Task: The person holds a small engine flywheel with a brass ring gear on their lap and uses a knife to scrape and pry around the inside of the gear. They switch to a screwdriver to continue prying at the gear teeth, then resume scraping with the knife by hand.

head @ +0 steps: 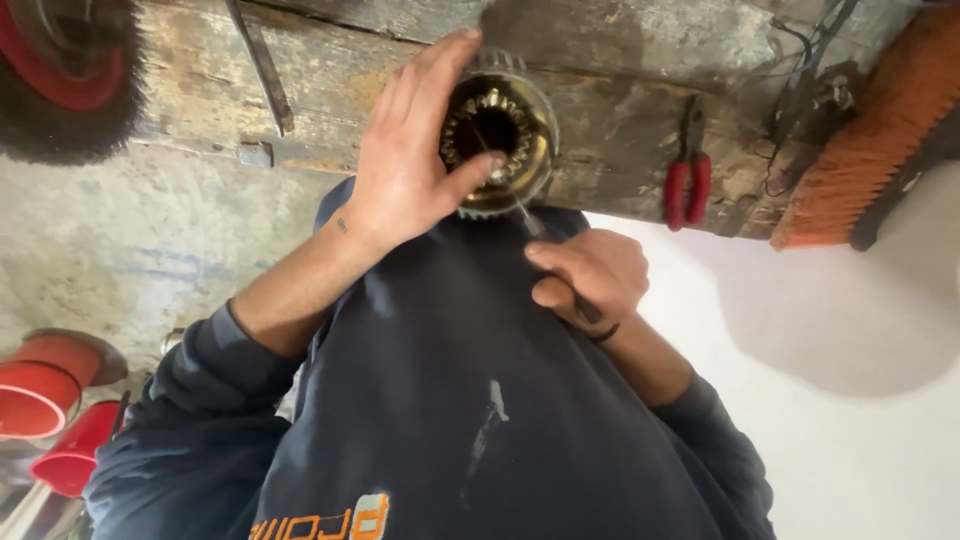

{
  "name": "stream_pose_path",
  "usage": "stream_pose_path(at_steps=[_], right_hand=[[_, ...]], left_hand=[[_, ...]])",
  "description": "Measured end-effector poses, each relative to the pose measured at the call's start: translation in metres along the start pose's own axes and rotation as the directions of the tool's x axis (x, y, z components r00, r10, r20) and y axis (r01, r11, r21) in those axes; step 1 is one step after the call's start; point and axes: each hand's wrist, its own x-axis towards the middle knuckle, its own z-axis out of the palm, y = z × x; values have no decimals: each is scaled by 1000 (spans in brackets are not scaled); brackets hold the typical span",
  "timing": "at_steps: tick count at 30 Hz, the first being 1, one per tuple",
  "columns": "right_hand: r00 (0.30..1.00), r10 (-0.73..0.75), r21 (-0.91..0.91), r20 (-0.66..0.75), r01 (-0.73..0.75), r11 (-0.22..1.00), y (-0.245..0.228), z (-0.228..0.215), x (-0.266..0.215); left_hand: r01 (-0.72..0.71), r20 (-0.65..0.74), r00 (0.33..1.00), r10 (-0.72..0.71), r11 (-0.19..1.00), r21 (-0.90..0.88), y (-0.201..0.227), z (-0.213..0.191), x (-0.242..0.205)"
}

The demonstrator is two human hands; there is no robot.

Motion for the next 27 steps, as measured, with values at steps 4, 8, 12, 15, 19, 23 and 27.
stream_pose_path(at_steps=[4, 8, 12, 15, 19, 23, 27], right_hand=[[999, 33, -16, -19, -34, 999, -3, 8, 1], [998, 38, -125, -45, -44, 991, -8, 12, 4], [999, 34, -154, 14, -31, 988, -21, 11, 22], [998, 51, -223, 34, -42, 974, -32, 15, 34], [974, 221, -256, -45, -225, 940, -39, 24, 49], [964, 265, -253, -36, -265, 930, -39, 26, 58], [956, 292, -221, -10, -287, 932, -31, 24, 66]], left_hand=[[19, 3, 1000, -19, 1000, -2, 0, -1, -1], [29, 2, 1000, -29, 1000, 9, -2, 1, 0], [24, -3, 1000, -24, 1000, 19, -3, 1, -1], [16, -6, 1000, -16, 1000, 24, -4, 3, -1], [26, -7, 1000, -26, 999, 23, -5, 5, -1], [30, -22, 999, -30, 1000, 6, -6, 5, -1], [32, -32, 999, -32, 999, 3, -6, 5, 0]])
